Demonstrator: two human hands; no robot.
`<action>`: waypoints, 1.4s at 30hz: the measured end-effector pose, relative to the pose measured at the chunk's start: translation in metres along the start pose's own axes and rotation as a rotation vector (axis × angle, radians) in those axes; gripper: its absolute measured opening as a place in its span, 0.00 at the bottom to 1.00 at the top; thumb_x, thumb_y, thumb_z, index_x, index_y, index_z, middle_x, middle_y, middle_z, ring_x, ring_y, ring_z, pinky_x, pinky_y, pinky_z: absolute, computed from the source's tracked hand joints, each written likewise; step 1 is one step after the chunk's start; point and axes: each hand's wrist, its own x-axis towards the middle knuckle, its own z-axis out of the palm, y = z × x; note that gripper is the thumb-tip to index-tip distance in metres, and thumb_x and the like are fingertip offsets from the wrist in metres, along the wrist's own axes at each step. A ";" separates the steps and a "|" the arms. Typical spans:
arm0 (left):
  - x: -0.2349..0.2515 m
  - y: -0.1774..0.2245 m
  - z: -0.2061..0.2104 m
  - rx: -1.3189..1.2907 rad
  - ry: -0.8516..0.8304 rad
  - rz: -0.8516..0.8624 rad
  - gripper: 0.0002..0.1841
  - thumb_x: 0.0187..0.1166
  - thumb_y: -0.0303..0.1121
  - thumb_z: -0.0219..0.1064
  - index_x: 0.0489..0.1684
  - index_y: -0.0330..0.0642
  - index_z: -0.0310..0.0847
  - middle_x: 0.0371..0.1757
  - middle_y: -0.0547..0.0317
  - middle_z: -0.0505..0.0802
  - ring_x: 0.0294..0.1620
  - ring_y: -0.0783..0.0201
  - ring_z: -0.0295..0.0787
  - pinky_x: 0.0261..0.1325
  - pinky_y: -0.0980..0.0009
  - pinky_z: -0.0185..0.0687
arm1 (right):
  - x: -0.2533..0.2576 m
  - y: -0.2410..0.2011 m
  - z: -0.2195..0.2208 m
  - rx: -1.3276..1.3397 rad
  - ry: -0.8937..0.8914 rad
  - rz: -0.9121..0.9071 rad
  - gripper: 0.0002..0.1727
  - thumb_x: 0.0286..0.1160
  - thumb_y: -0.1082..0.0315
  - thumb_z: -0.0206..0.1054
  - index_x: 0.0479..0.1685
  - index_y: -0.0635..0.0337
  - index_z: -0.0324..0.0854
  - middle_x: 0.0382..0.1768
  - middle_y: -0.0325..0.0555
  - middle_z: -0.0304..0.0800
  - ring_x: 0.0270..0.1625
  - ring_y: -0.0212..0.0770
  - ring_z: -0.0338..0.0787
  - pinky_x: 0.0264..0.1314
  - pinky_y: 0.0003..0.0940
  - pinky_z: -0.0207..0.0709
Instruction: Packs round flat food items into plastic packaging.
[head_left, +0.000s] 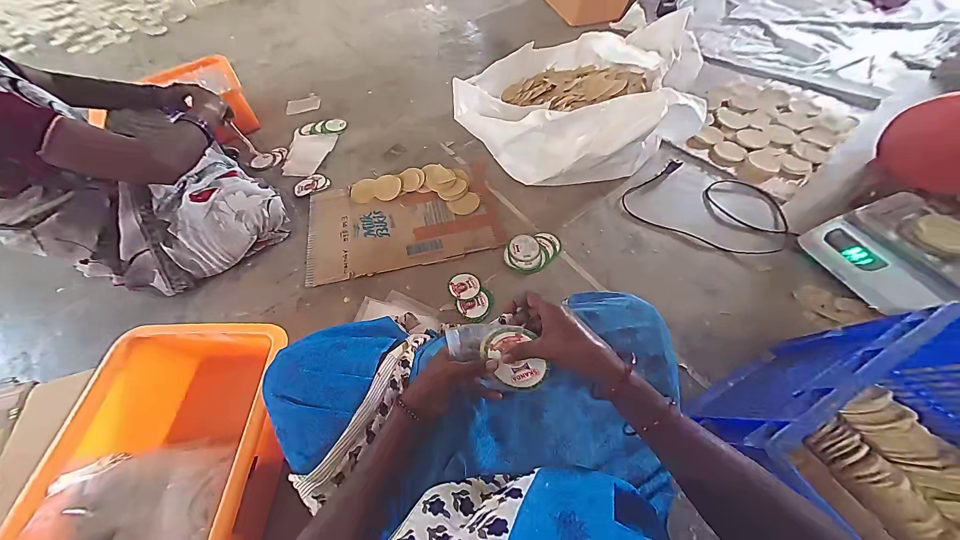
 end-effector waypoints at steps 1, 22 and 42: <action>0.002 -0.010 -0.002 -0.112 0.004 0.016 0.13 0.79 0.19 0.62 0.59 0.34 0.74 0.45 0.48 0.94 0.40 0.52 0.95 0.37 0.55 0.94 | 0.004 -0.006 0.005 -0.075 0.043 -0.042 0.35 0.55 0.67 0.87 0.66 0.59 0.76 0.42 0.42 0.90 0.37 0.35 0.90 0.45 0.34 0.87; -0.001 0.002 -0.028 -0.379 -0.173 0.341 0.20 0.58 0.23 0.81 0.49 0.41 0.82 0.42 0.52 0.96 0.37 0.58 0.96 0.38 0.61 0.94 | 0.013 -0.046 0.039 0.077 0.102 -0.247 0.11 0.84 0.63 0.64 0.48 0.58 0.90 0.35 0.34 0.93 0.36 0.26 0.91 0.44 0.23 0.86; 0.002 -0.008 -0.035 -0.342 -0.162 0.421 0.23 0.61 0.31 0.84 0.54 0.43 0.82 0.46 0.58 0.96 0.46 0.62 0.95 0.52 0.60 0.93 | 0.018 -0.042 0.039 -0.380 0.213 -0.444 0.11 0.83 0.62 0.64 0.43 0.56 0.91 0.35 0.34 0.93 0.37 0.22 0.88 0.44 0.20 0.82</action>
